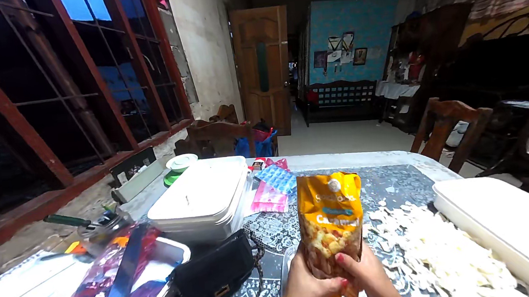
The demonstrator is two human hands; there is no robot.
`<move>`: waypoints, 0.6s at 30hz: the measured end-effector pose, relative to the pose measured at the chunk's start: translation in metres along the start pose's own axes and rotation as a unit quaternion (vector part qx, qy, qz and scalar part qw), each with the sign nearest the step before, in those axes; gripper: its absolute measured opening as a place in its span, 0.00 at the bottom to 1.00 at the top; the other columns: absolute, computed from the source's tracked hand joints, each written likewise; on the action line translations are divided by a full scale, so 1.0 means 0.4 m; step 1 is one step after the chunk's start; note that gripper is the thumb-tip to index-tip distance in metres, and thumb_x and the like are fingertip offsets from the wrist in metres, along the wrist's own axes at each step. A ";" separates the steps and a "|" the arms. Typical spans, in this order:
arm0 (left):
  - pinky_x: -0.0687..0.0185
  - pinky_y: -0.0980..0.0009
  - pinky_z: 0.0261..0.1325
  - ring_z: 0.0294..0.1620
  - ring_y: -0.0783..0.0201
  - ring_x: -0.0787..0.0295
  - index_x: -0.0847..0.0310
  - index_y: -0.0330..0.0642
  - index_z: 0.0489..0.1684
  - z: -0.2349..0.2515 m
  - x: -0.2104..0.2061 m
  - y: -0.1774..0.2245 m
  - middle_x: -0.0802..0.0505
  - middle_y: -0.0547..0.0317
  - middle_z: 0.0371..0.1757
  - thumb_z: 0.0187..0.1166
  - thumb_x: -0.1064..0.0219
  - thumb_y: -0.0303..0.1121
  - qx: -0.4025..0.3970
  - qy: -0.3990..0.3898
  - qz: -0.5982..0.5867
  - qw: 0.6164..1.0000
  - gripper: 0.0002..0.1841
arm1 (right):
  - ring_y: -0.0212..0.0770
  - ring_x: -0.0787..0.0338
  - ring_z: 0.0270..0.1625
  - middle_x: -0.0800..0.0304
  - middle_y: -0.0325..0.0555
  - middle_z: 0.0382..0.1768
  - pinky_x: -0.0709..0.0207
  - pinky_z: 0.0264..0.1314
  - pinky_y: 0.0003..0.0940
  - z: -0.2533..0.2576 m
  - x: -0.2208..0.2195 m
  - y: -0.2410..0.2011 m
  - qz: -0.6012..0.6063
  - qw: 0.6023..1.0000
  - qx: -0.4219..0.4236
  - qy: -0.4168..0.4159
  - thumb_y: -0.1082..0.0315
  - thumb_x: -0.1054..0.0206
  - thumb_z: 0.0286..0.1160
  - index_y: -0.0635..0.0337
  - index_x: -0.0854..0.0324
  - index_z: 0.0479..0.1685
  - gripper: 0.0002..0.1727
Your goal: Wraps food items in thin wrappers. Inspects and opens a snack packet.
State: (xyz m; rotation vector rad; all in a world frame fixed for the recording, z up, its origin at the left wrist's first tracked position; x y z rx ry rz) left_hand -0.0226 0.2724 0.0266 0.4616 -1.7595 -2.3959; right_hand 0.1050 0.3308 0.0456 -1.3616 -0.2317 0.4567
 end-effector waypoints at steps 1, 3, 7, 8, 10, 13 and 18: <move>0.13 0.73 0.64 0.55 0.71 0.08 0.34 0.22 0.71 0.006 0.007 -0.003 0.07 0.51 0.55 0.40 0.12 0.25 0.005 0.002 0.003 1.000 0.49 | 0.27 0.07 0.48 0.09 0.38 0.49 0.11 0.54 0.28 0.004 -0.006 0.004 0.009 0.999 -0.023 -0.028 0.46 0.13 0.43 0.69 0.37 0.72 0.56; 0.11 0.74 0.62 0.53 0.72 0.07 0.33 0.22 0.70 0.014 0.014 -0.008 0.07 0.52 0.53 0.44 0.14 0.24 0.008 0.009 -0.004 1.000 0.45 | 0.31 0.07 0.50 0.09 0.39 0.50 0.10 0.55 0.31 0.009 -0.014 0.014 0.035 0.995 -0.062 -0.071 0.53 0.12 0.41 0.66 0.41 0.74 0.56; 0.14 0.74 0.66 0.56 0.74 0.09 0.36 0.19 0.71 0.020 0.015 -0.031 0.08 0.52 0.56 0.45 0.14 0.21 -0.039 -0.028 -0.007 0.999 0.46 | 0.33 0.05 0.45 0.05 0.41 0.42 0.09 0.51 0.33 0.027 0.006 0.032 0.060 0.996 -0.040 -0.049 0.75 0.20 0.44 0.66 0.26 0.61 0.35; 0.14 0.74 0.67 0.58 0.74 0.09 0.36 0.18 0.71 0.021 0.015 -0.032 0.08 0.52 0.57 0.46 0.14 0.20 -0.046 -0.052 -0.009 0.998 0.46 | 0.33 0.05 0.46 0.04 0.40 0.43 0.09 0.53 0.32 0.033 0.011 0.032 0.059 0.997 -0.011 -0.050 0.77 0.20 0.45 0.66 0.23 0.60 0.33; 0.15 0.72 0.69 0.60 0.72 0.10 0.37 0.21 0.72 0.023 0.012 -0.030 0.08 0.53 0.58 0.49 0.14 0.22 -0.016 -0.097 -0.011 0.995 0.45 | 0.31 0.05 0.50 0.04 0.39 0.46 0.10 0.58 0.32 0.041 0.017 0.033 0.045 0.997 0.029 -0.051 0.77 0.18 0.47 0.66 0.22 0.60 0.32; 0.14 0.69 0.65 0.58 0.68 0.10 0.40 0.23 0.77 0.028 0.029 -0.023 0.10 0.49 0.59 0.45 0.13 0.31 0.056 -0.041 0.025 0.997 0.53 | 0.30 0.05 0.45 0.03 0.38 0.42 0.09 0.53 0.31 0.048 0.019 0.046 -0.002 0.999 0.018 -0.041 0.78 0.21 0.48 0.66 0.17 0.54 0.26; 0.10 0.74 0.57 0.50 0.73 0.07 0.27 0.23 0.63 0.030 0.072 -0.014 0.06 0.55 0.49 0.46 0.22 0.16 0.005 0.076 -0.013 0.997 0.35 | 0.28 0.11 0.62 0.12 0.42 0.62 0.16 0.68 0.28 0.028 -0.018 0.044 -0.034 0.985 -0.009 -0.168 0.64 0.15 0.50 0.71 0.40 0.79 0.51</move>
Point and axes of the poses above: each hand's wrist, its own z-axis towards the middle knuckle, its own x-axis out of the back of the hand, y = z × x, the point moved 8 cm from there along z, towards the middle knuckle
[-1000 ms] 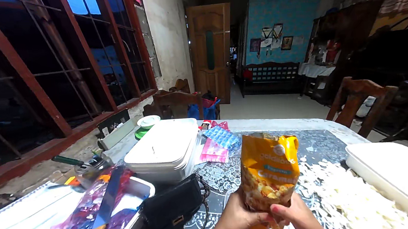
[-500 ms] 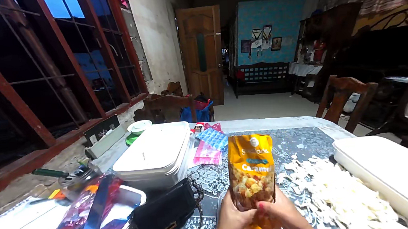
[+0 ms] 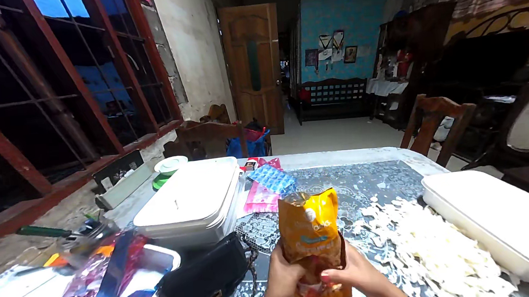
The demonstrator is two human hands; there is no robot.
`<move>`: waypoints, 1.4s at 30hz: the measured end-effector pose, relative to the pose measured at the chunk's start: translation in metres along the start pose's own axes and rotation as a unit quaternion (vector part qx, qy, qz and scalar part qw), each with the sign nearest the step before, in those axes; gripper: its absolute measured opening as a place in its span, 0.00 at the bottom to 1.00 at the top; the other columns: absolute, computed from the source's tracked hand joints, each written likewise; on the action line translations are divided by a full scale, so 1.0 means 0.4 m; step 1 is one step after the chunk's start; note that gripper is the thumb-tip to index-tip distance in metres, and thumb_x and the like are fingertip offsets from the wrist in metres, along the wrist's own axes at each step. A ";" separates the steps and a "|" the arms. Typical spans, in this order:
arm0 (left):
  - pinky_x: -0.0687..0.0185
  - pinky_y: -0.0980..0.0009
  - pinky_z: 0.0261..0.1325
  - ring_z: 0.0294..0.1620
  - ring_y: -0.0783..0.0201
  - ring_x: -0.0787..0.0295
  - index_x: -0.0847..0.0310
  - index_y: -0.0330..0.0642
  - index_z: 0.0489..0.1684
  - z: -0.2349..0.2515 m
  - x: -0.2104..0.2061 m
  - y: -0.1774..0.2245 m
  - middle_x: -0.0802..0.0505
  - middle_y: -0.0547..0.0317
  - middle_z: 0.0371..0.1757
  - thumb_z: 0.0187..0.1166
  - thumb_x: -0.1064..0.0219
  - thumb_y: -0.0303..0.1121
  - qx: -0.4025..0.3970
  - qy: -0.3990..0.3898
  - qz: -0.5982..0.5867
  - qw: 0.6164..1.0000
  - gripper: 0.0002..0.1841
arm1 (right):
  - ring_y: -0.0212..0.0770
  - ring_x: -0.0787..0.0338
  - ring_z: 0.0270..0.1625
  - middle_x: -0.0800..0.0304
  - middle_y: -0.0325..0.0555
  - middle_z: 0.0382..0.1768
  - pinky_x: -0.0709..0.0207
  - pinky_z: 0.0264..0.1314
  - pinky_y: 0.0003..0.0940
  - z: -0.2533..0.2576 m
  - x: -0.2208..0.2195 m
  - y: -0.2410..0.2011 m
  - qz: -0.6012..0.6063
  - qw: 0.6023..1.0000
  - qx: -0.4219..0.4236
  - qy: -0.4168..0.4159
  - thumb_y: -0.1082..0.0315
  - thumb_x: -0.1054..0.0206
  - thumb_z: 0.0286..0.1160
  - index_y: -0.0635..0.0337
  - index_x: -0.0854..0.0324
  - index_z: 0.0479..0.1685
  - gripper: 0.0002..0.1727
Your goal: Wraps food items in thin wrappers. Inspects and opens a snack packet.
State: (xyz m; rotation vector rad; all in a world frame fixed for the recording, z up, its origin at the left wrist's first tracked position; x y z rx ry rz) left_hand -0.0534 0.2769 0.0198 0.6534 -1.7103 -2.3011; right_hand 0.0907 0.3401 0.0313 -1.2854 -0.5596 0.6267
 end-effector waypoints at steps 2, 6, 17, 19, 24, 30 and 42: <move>0.09 0.73 0.56 0.48 0.72 0.06 0.26 0.23 0.61 0.008 0.002 -0.003 0.05 0.56 0.47 0.51 0.24 0.12 -0.011 -0.019 -0.005 1.000 0.31 | 0.25 0.14 0.64 0.16 0.40 0.65 0.17 0.68 0.25 -0.007 -0.003 -0.012 0.010 1.000 -0.008 0.008 0.46 0.14 0.45 0.70 0.53 0.84 0.66; 0.14 0.73 0.65 0.58 0.73 0.10 0.43 0.22 0.77 -0.005 -0.018 0.014 0.10 0.53 0.60 0.45 0.15 0.21 0.016 -0.120 0.002 0.993 0.51 | 0.20 0.08 0.49 0.06 0.33 0.46 0.13 0.58 0.23 -0.014 0.014 -0.023 -0.026 0.993 0.047 0.104 0.68 0.23 0.57 0.69 0.24 0.61 0.29; 0.12 0.77 0.61 0.52 0.79 0.09 0.27 0.24 0.65 -0.025 -0.033 0.083 0.06 0.63 0.51 0.54 0.24 0.17 -0.053 -0.107 0.005 0.993 0.32 | 0.19 0.09 0.50 0.07 0.26 0.46 0.14 0.59 0.22 -0.043 -0.011 -0.062 0.023 0.995 0.059 0.081 0.47 0.16 0.54 0.63 0.25 0.62 0.39; 0.14 0.78 0.63 0.55 0.80 0.11 0.29 0.24 0.68 -0.027 -0.037 0.109 0.07 0.64 0.55 0.53 0.17 0.27 -0.059 -0.175 0.026 0.983 0.39 | 0.19 0.09 0.50 0.06 0.26 0.46 0.14 0.59 0.22 -0.043 -0.019 -0.073 0.001 0.993 0.090 0.074 0.59 0.20 0.61 0.63 0.21 0.59 0.28; 0.14 0.80 0.55 0.46 0.82 0.10 0.22 0.23 0.60 -0.037 -0.025 0.106 0.06 0.63 0.46 0.47 0.14 0.52 -0.089 -0.065 0.064 0.992 0.45 | 0.19 0.11 0.55 0.09 0.37 0.52 0.17 0.63 0.22 -0.034 -0.036 -0.064 -0.069 0.988 0.126 0.060 0.75 0.32 0.67 0.70 0.22 0.62 0.21; 0.08 0.74 0.39 0.32 0.74 0.07 0.20 0.29 0.52 -0.028 0.003 0.087 0.06 0.63 0.33 0.59 0.22 0.30 -0.017 0.069 -0.001 0.997 0.23 | 0.20 0.14 0.63 0.14 0.43 0.63 0.20 0.69 0.21 -0.045 -0.059 -0.080 -0.066 0.991 0.110 0.027 0.42 0.18 0.56 0.78 0.42 0.79 0.58; 0.11 0.78 0.51 0.42 0.79 0.08 0.19 0.28 0.56 -0.077 -0.046 0.107 0.05 0.62 0.41 0.53 0.15 0.38 -0.055 0.029 0.056 0.996 0.32 | 0.18 0.12 0.51 0.07 0.43 0.45 0.18 0.59 0.18 -0.059 -0.040 -0.085 -0.164 0.957 0.223 0.083 0.62 0.31 0.74 0.70 0.15 0.50 0.17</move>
Point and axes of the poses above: each hand's wrist, its own z-axis towards the middle knuckle, its own x-axis out of the back of the hand, y = z × x, the point moved 8 cm from there along z, towards the middle knuckle
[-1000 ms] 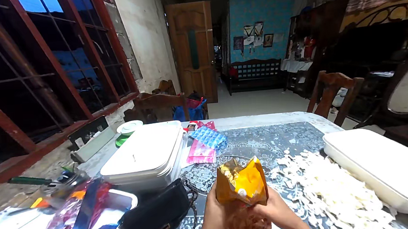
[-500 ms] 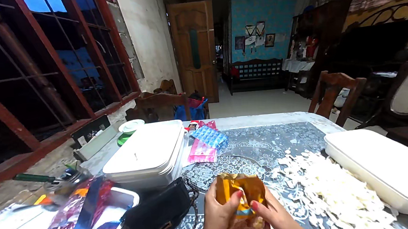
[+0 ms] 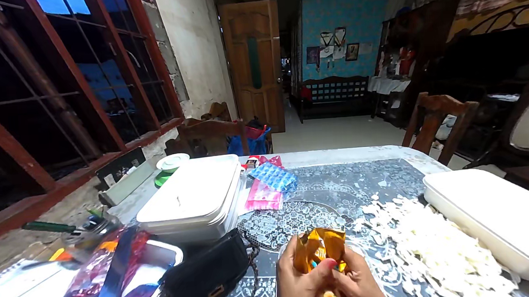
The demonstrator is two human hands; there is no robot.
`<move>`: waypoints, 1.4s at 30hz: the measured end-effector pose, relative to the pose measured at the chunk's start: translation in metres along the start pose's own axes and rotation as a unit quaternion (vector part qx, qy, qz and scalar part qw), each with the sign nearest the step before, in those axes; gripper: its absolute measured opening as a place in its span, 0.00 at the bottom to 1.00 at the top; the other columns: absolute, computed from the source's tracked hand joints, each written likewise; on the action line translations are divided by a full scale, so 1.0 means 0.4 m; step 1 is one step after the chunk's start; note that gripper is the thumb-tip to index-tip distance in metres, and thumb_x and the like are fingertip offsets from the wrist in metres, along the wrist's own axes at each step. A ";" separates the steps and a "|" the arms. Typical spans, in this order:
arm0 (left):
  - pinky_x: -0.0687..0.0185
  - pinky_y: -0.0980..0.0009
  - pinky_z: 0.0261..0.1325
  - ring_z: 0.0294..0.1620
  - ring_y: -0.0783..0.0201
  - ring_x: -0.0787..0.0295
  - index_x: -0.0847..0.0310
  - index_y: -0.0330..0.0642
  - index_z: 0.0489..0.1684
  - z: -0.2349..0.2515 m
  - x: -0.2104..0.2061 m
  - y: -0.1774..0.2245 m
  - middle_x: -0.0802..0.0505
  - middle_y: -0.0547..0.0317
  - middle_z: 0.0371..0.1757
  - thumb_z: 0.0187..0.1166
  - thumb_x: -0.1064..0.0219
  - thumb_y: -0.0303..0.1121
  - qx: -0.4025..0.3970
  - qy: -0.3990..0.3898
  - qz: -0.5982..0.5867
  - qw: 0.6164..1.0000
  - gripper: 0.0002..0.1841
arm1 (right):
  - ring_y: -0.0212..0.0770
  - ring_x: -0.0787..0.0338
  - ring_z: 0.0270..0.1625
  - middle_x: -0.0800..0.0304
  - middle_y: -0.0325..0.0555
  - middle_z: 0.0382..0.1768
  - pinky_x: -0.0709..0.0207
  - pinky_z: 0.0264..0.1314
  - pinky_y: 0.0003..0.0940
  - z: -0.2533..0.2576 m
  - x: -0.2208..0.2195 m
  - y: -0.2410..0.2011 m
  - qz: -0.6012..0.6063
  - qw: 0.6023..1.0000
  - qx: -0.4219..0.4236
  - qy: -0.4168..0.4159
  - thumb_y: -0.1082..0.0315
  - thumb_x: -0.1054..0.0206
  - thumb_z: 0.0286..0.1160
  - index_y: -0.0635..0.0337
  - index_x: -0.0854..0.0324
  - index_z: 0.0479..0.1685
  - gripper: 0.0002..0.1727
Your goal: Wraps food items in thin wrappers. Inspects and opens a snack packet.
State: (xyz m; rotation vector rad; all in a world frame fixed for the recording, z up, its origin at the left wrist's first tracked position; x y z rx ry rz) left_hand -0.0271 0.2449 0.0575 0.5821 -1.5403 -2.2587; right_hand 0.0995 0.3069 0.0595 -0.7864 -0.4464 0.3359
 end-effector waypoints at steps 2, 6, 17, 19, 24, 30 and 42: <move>0.13 0.80 0.56 0.49 0.81 0.10 0.27 0.23 0.65 -0.001 -0.002 0.002 0.07 0.60 0.51 0.55 0.14 0.46 -0.056 -0.013 -0.035 0.998 0.43 | 0.18 0.12 0.51 0.08 0.42 0.45 0.18 0.59 0.18 0.004 0.009 -0.007 -0.008 0.999 0.032 0.004 0.54 0.33 0.80 0.67 0.15 0.50 0.21; 0.19 0.77 0.68 0.61 0.76 0.14 0.47 0.17 0.80 -0.011 -0.046 -0.016 0.14 0.47 0.65 0.46 0.10 0.42 -0.055 -0.129 -0.052 0.989 0.61 | 0.11 0.12 0.48 0.07 0.28 0.47 0.15 0.55 0.15 0.021 0.073 -0.041 -0.009 0.994 0.024 0.103 0.47 0.31 0.77 0.64 0.22 0.60 0.28; 0.12 0.75 0.59 0.48 0.77 0.08 0.21 0.27 0.56 0.004 -0.039 -0.087 0.05 0.61 0.45 0.52 0.17 0.20 0.050 -0.132 -0.035 0.989 0.28 | 0.24 0.06 0.44 0.05 0.30 0.40 0.11 0.53 0.25 0.037 0.083 -0.007 0.134 0.974 -0.168 0.078 0.59 0.20 0.59 0.63 0.20 0.55 0.26; 0.13 0.74 0.61 0.51 0.75 0.08 0.25 0.26 0.60 0.004 -0.045 -0.092 0.06 0.58 0.48 0.50 0.16 0.20 0.068 -0.143 -0.038 0.987 0.33 | 0.23 0.06 0.45 0.05 0.31 0.42 0.10 0.53 0.25 0.037 0.090 0.006 0.118 0.977 -0.149 0.093 0.54 0.19 0.58 0.65 0.22 0.58 0.32; 0.10 0.71 0.57 0.47 0.70 0.07 0.25 0.26 0.61 0.008 -0.037 -0.116 0.05 0.55 0.46 0.51 0.17 0.20 0.131 -0.121 -0.043 0.983 0.33 | 0.26 0.06 0.48 0.05 0.35 0.45 0.11 0.56 0.26 0.041 0.075 0.039 0.091 0.980 -0.175 0.039 0.61 0.19 0.57 0.66 0.22 0.61 0.31; 0.12 0.66 0.63 0.53 0.66 0.07 0.26 0.26 0.67 0.007 -0.042 -0.119 0.06 0.50 0.51 0.54 0.14 0.28 0.123 -0.122 0.027 0.985 0.37 | 0.24 0.09 0.54 0.10 0.35 0.52 0.14 0.60 0.24 0.039 0.073 0.045 0.139 0.966 -0.211 0.049 0.52 0.13 0.45 0.68 0.35 0.71 0.51; 0.19 0.51 0.72 0.66 0.47 0.12 0.48 0.25 0.87 -0.004 -0.071 -0.095 0.12 0.32 0.63 0.44 0.08 0.36 0.093 -0.192 0.150 0.965 0.63 | 0.27 0.06 0.47 0.07 0.38 0.45 0.11 0.53 0.27 0.031 0.084 0.071 0.155 0.955 -0.212 0.142 0.69 0.24 0.55 0.69 0.27 0.65 0.32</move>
Point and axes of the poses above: each hand's wrist, its own z-axis towards the middle knuckle, its own x-axis out of the back of the hand, y = z × x, the point moved 8 cm from there along z, towards the middle knuckle
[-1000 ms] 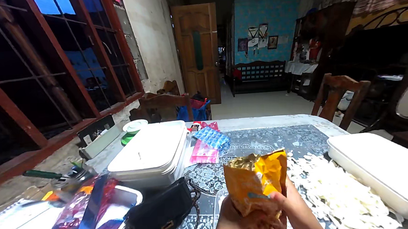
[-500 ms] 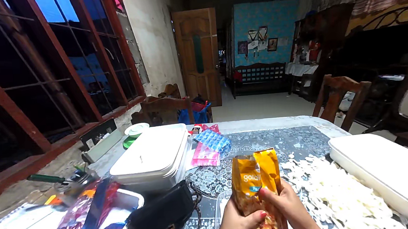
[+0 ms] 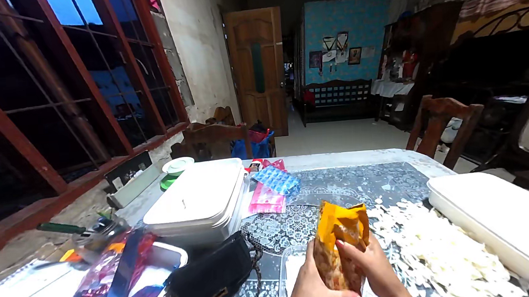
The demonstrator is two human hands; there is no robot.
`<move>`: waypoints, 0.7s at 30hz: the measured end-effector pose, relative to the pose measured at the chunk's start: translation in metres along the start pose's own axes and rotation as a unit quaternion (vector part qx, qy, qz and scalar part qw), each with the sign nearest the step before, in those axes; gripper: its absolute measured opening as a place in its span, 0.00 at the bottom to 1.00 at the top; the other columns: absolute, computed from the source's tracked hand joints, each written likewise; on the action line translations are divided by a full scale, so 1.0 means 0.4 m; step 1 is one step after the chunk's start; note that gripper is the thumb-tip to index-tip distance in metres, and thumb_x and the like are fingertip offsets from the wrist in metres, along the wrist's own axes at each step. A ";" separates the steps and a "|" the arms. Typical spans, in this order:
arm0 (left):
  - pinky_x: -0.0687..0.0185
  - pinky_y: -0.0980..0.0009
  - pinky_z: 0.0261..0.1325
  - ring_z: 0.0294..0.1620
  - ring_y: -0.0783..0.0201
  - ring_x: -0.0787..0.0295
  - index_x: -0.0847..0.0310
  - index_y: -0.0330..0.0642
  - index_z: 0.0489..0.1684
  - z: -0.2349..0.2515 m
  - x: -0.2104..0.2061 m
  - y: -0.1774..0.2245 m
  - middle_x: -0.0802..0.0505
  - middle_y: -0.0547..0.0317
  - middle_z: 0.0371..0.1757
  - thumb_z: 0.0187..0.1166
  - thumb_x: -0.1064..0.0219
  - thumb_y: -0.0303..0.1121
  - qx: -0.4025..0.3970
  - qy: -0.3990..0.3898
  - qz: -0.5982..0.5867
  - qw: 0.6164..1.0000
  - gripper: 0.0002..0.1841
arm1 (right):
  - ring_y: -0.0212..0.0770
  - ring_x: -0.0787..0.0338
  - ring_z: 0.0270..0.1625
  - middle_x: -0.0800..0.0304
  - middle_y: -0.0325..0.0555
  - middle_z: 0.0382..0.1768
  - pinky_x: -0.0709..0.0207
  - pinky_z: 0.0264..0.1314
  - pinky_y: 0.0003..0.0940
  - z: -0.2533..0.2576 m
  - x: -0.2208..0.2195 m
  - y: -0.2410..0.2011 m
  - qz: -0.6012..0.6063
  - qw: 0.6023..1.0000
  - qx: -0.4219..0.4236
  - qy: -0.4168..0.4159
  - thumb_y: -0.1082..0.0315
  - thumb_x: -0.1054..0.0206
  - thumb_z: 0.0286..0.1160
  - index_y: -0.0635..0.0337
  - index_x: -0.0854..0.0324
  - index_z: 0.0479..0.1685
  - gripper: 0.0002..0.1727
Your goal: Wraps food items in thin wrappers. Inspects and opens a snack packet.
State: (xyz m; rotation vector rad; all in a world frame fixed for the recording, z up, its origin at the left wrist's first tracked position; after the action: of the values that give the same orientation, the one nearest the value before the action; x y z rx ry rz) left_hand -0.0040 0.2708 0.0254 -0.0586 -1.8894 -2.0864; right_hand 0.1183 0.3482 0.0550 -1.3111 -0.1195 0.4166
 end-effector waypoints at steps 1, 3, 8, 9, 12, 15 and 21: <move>0.22 0.53 0.77 0.72 0.48 0.16 0.58 0.26 0.90 0.002 -0.011 -0.004 0.17 0.30 0.70 0.43 0.08 0.34 -0.008 -0.029 -0.020 0.999 0.69 | 0.27 0.07 0.49 0.07 0.39 0.48 0.11 0.55 0.26 0.006 0.009 -0.006 -0.009 1.000 0.011 0.005 0.67 0.24 0.56 0.70 0.29 0.68 0.35; 0.21 0.55 0.76 0.71 0.50 0.15 0.53 0.25 0.88 0.008 -0.020 -0.026 0.15 0.33 0.69 0.45 0.08 0.33 -0.011 -0.030 -0.032 0.999 0.65 | 0.27 0.07 0.52 0.08 0.40 0.51 0.11 0.57 0.26 0.013 0.016 -0.015 -0.019 0.999 0.032 0.002 0.66 0.23 0.57 0.71 0.31 0.71 0.38; 0.13 0.67 0.65 0.53 0.67 0.06 0.23 0.27 0.65 0.030 -0.021 -0.079 0.05 0.51 0.50 0.53 0.13 0.27 0.011 -0.015 -0.078 0.997 0.36 | 0.27 0.08 0.54 0.07 0.40 0.53 0.12 0.60 0.26 0.018 0.009 -0.005 -0.043 0.997 0.068 -0.013 0.70 0.26 0.64 0.70 0.28 0.71 0.32; 0.13 0.68 0.66 0.53 0.68 0.06 0.23 0.27 0.66 0.032 -0.018 -0.082 0.05 0.51 0.51 0.53 0.13 0.27 0.008 -0.018 -0.080 0.997 0.36 | 0.27 0.08 0.54 0.07 0.40 0.52 0.12 0.60 0.26 0.019 0.007 -0.005 -0.047 0.996 0.078 -0.012 0.71 0.27 0.64 0.70 0.26 0.69 0.30; 0.13 0.70 0.65 0.52 0.70 0.07 0.23 0.27 0.64 0.034 -0.003 -0.085 0.05 0.52 0.50 0.53 0.14 0.24 0.011 -0.002 -0.102 0.995 0.34 | 0.28 0.09 0.58 0.10 0.45 0.58 0.13 0.62 0.26 0.026 0.008 -0.006 -0.071 0.996 0.043 -0.031 0.65 0.20 0.56 0.72 0.36 0.77 0.44; 0.11 0.70 0.61 0.51 0.69 0.07 0.26 0.24 0.65 0.035 0.035 -0.084 0.06 0.52 0.50 0.51 0.15 0.20 0.018 0.051 -0.172 0.984 0.36 | 0.30 0.15 0.68 0.20 0.47 0.70 0.18 0.70 0.28 0.038 0.004 0.011 -0.111 0.982 -0.034 -0.149 0.56 0.14 0.42 0.67 0.52 0.87 0.65; 0.14 0.71 0.66 0.61 0.71 0.11 0.42 0.24 0.80 0.057 0.115 -0.009 0.11 0.53 0.62 0.50 0.15 0.23 -0.095 0.043 -0.181 0.978 0.51 | 0.26 0.07 0.53 0.04 0.39 0.48 0.13 0.62 0.29 0.058 -0.022 0.036 -0.172 0.971 0.027 -0.161 0.75 0.22 0.58 0.65 0.17 0.59 0.24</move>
State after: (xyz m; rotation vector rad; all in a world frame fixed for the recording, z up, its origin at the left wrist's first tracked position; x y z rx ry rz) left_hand -0.0526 0.2837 0.0358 0.3537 -1.7469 -2.4575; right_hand 0.0994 0.3688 0.0486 -1.1334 -0.5957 0.3286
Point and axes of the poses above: each hand's wrist, its own z-axis towards the middle knuckle, its own x-axis out of the back of the hand, y = z × x, the point moved 8 cm from there along z, towards the middle knuckle
